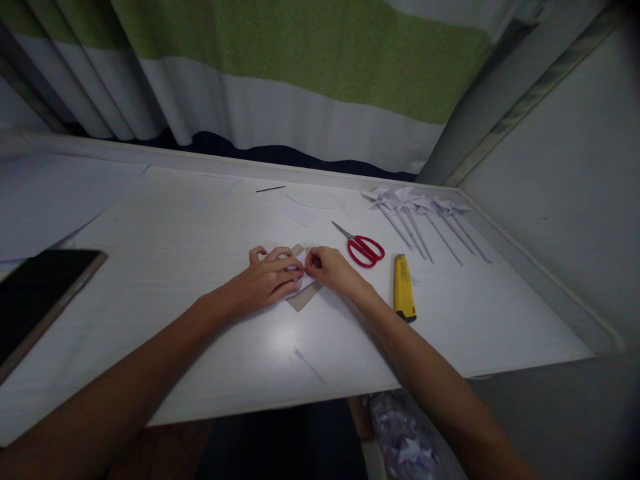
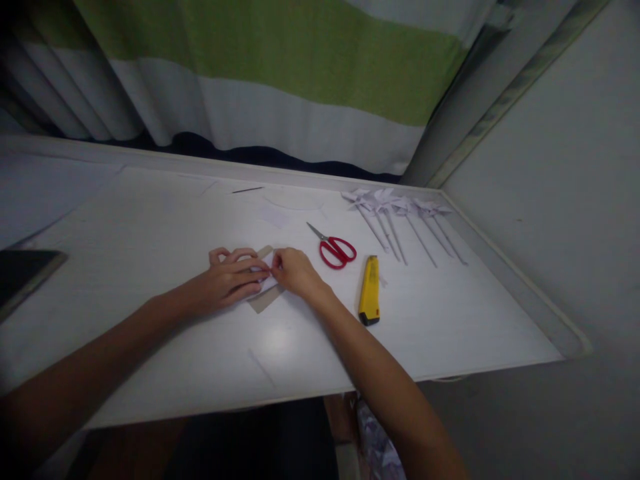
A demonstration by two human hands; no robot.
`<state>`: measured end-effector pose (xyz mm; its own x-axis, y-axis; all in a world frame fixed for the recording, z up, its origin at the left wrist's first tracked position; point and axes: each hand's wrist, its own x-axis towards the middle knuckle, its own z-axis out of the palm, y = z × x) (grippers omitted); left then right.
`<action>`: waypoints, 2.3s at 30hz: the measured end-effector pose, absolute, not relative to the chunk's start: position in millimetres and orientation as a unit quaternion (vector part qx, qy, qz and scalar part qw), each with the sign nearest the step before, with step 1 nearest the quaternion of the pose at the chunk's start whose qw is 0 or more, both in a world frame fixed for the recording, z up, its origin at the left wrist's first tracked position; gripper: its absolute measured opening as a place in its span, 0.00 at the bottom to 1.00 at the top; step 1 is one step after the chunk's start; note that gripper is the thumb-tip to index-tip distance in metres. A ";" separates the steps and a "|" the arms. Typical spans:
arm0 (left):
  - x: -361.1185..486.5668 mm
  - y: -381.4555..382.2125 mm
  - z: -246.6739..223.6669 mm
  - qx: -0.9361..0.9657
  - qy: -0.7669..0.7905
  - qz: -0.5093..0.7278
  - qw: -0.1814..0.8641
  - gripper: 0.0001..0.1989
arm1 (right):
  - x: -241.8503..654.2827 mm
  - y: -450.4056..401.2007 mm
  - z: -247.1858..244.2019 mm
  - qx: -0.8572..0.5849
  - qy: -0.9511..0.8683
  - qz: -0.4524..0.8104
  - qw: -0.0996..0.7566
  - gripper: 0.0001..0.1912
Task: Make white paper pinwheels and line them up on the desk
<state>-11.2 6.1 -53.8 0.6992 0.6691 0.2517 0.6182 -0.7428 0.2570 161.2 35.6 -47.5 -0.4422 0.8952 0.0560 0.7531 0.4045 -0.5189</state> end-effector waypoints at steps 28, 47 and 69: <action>-12.8 6.1 -56.9 0.899 0.389 0.156 0.127 0.16 | 186.4 23.0 -39.5 -0.474 -0.837 0.209 0.177 0.06; -13.5 6.6 -54.8 0.890 0.398 0.155 0.161 0.16 | 184.4 12.0 -23.2 -0.414 -0.890 0.120 0.148 0.07; -14.8 8.3 -57.7 0.889 0.381 0.174 0.185 0.16 | 179.0 9.8 -24.1 -0.355 -0.933 0.004 0.056 0.08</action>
<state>-14.8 8.3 -57.7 0.6488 0.7422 0.1677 0.6133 -0.6406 0.4622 179.0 9.8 -24.1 -0.7411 0.6635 0.1027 0.6626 0.7475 -0.0469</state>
